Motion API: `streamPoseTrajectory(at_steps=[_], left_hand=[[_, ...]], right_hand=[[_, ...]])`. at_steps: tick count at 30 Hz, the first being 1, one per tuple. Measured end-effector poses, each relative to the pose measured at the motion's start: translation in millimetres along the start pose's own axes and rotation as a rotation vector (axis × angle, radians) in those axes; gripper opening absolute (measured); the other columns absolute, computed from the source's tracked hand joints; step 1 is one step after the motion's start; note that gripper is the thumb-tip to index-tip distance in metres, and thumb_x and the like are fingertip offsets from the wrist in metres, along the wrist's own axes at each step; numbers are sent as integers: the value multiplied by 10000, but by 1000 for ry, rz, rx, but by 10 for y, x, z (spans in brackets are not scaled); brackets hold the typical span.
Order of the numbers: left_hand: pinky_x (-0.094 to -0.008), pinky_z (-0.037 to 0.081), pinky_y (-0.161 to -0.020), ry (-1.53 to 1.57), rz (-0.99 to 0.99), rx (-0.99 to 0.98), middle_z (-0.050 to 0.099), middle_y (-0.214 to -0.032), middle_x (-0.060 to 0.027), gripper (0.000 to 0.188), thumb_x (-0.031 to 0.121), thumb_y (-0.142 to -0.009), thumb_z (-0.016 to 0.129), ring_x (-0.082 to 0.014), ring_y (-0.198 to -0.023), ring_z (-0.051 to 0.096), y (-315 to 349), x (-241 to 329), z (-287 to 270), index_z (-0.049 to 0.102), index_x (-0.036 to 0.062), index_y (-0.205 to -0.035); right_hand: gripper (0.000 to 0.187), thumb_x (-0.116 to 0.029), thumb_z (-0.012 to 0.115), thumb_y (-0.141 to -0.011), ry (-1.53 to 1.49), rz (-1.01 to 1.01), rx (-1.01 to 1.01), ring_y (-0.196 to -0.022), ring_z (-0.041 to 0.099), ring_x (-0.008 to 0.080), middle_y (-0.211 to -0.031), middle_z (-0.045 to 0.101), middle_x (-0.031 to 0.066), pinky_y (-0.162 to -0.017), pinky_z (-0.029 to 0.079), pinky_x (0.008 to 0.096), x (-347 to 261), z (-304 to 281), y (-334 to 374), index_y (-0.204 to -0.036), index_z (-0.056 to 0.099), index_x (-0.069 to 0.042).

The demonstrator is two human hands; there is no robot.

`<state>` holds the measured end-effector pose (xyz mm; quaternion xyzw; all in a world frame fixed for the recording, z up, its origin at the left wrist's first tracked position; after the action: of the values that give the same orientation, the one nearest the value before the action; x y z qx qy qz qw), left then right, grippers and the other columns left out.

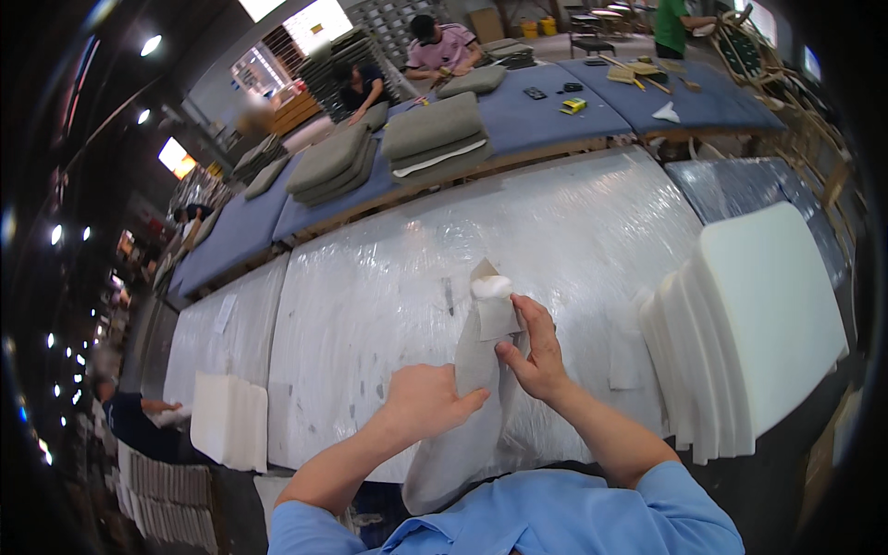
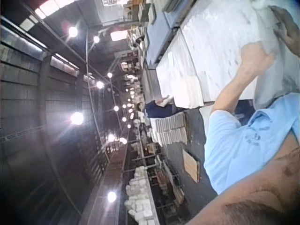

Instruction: The person picks up a rectangular cushion and repeatedly rolls it into a tight cylindrical shape by hand. They adjust the roll and smooth the surface, then continue rolling it further to compact it.

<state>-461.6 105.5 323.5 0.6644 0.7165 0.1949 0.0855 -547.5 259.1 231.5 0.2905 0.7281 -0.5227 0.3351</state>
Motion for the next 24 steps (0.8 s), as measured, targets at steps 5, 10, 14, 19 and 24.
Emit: streamPoseTrajectory(at_steps=[5, 10, 14, 19, 24], left_hand=[[-513, 571, -768, 211, -86, 166, 743, -850, -247, 660, 622, -866, 638, -427, -844, 739, -496, -340, 426, 733, -21, -988], [-401, 519, -990, 864, -54, 270, 664, -1241, -237, 705, 384, -863, 765, -327, -1161, 663, -908, -576, 619, 529, -46, -1370], [-370, 417, -1147, 1294, 270, 176, 469, -1535, -207, 987, 249, -857, 783, -282, -1398, 491, -1046, -503, 800, 228, -12, -1630], [-373, 383, -1177, 1335, 263, 149, 347, -1631, -227, 1087, 217, -871, 761, -281, -1466, 418, -1082, -354, 819, 60, 25, -1680], [-380, 380, -1177, 1379, 361, 129, 312, -1652, -219, 1097, 195, -892, 743, -286, -1462, 422, -1126, -315, 849, 1, 39, -1684]], right_hand=[[550, -144, 652, -985, -32, 186, 40, -1310, 559, 334, -1418, 572, 190, -1101, 446, 404, 566, 353, -36, -1499, 507, -12], [536, -99, 666, -955, 45, 184, 75, -1241, 613, 338, -1374, 615, 204, -1046, 500, 400, 736, 439, -338, -1470, 545, -14], [534, -97, 673, -949, -99, 78, 126, -1268, 614, 327, -1380, 623, 193, -1073, 488, 389, 617, 477, -439, -1465, 555, -20], [450, -119, 680, -960, -53, 146, 140, -1255, 630, 317, -1351, 640, 181, -1049, 501, 365, 618, 378, -408, -1397, 627, -24], [233, -110, 651, -992, 219, 58, 276, -1065, 683, 284, -1214, 676, 162, -919, 543, 368, 424, 268, -556, -1198, 724, -30]])
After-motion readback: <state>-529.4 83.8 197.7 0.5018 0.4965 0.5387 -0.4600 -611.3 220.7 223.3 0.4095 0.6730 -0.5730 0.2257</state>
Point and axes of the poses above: each hand's wrist, its own y-axis away from the middle knuckle, its own z-axis out of the palm, x = y × z, the point moved 6 cm from there along -y, towards the middle knuckle
